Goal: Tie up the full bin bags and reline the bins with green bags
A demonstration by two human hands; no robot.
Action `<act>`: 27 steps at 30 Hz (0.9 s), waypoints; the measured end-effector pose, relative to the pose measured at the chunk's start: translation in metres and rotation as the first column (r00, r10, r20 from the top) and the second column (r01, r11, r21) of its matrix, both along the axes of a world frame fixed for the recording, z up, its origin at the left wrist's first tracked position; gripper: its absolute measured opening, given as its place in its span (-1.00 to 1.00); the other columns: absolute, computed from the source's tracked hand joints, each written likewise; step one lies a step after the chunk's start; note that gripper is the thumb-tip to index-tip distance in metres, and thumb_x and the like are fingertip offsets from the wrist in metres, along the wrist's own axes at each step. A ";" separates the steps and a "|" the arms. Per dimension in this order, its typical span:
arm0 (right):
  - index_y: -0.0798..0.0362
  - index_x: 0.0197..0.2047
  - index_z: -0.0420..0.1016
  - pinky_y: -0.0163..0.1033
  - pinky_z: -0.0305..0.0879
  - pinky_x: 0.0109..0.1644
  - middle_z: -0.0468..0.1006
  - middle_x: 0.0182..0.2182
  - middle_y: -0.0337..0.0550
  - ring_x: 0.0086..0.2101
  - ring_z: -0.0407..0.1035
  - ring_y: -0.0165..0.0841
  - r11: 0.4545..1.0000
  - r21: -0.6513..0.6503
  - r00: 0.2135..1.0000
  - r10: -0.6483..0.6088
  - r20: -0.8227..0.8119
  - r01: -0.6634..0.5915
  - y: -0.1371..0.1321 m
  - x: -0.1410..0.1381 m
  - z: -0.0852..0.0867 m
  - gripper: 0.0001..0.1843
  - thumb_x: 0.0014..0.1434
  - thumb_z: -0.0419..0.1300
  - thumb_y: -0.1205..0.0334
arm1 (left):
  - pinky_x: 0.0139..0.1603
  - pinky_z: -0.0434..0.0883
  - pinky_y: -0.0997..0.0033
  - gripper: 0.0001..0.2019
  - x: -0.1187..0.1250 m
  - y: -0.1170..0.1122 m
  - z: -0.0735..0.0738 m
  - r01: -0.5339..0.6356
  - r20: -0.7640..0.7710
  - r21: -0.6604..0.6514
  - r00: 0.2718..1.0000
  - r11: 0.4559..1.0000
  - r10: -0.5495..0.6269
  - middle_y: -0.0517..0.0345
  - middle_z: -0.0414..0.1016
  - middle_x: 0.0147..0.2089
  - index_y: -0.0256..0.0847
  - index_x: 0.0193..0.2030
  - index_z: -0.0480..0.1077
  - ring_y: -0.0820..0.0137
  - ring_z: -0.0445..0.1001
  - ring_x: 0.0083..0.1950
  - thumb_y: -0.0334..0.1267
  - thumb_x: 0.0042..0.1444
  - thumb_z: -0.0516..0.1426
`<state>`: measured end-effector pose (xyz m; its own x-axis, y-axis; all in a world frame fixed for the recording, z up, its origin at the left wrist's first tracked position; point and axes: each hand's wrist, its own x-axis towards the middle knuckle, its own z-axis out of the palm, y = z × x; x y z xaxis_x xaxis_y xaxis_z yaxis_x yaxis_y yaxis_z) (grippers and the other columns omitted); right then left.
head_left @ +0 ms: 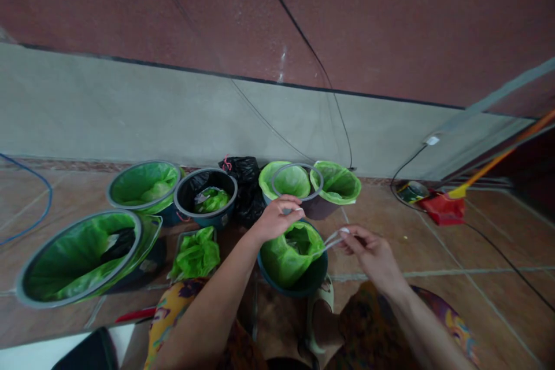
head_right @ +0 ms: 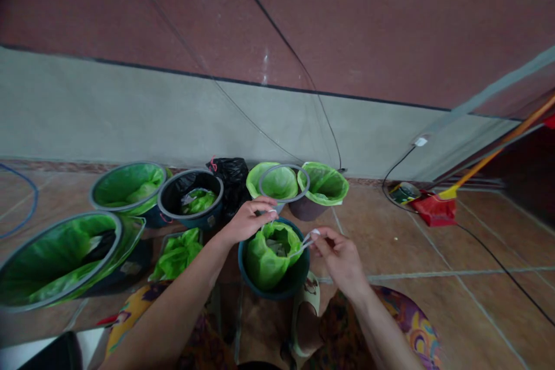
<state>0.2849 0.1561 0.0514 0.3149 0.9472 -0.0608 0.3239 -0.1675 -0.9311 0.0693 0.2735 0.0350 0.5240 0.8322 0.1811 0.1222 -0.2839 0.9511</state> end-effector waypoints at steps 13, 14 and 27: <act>0.08 -0.33 0.36 -0.42 0.04 -0.63 0.31 -0.65 -0.41 -0.69 0.13 -0.56 0.949 -0.082 0.932 0.281 -0.230 -0.306 0.087 -0.016 -0.013 -0.56 -0.02 0.27 -0.15 | -0.27 0.34 0.49 -0.69 0.024 -0.001 -0.017 0.082 0.088 -0.221 0.994 0.972 -0.064 0.19 0.42 -0.44 -0.30 -0.18 0.46 0.50 0.38 -0.40 -0.11 0.21 0.03; 0.08 -0.29 0.37 -0.41 0.02 -0.64 0.30 -0.66 -0.43 -0.69 0.12 -0.55 0.950 -0.087 0.939 0.279 -0.202 -0.301 0.088 -0.018 -0.022 -0.58 -0.02 0.28 -0.10 | -0.31 0.33 0.51 -0.70 0.026 0.000 -0.021 0.078 0.065 -0.219 0.996 0.973 -0.065 0.20 0.40 -0.46 -0.30 -0.22 0.45 0.51 0.36 -0.43 -0.12 0.22 0.01; 0.04 -0.26 0.50 -0.36 0.09 -0.41 0.49 -0.53 -0.27 -0.50 0.32 -0.41 0.862 -0.124 0.799 0.504 0.329 -0.492 0.095 -0.022 -0.032 -0.79 0.15 0.04 0.26 | -0.36 0.26 0.55 -0.72 0.035 0.011 -0.043 0.065 -0.085 -0.191 0.993 0.979 -0.083 0.23 0.31 -0.51 -0.26 -0.44 0.33 0.52 0.29 -0.44 -0.19 0.23 -0.04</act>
<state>0.2632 0.2514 0.0193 -0.1937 0.9785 -0.0705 0.6629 0.0776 -0.7447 0.1040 0.2842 -0.0083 0.5926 0.8051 -0.0262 0.1969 -0.1133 0.9739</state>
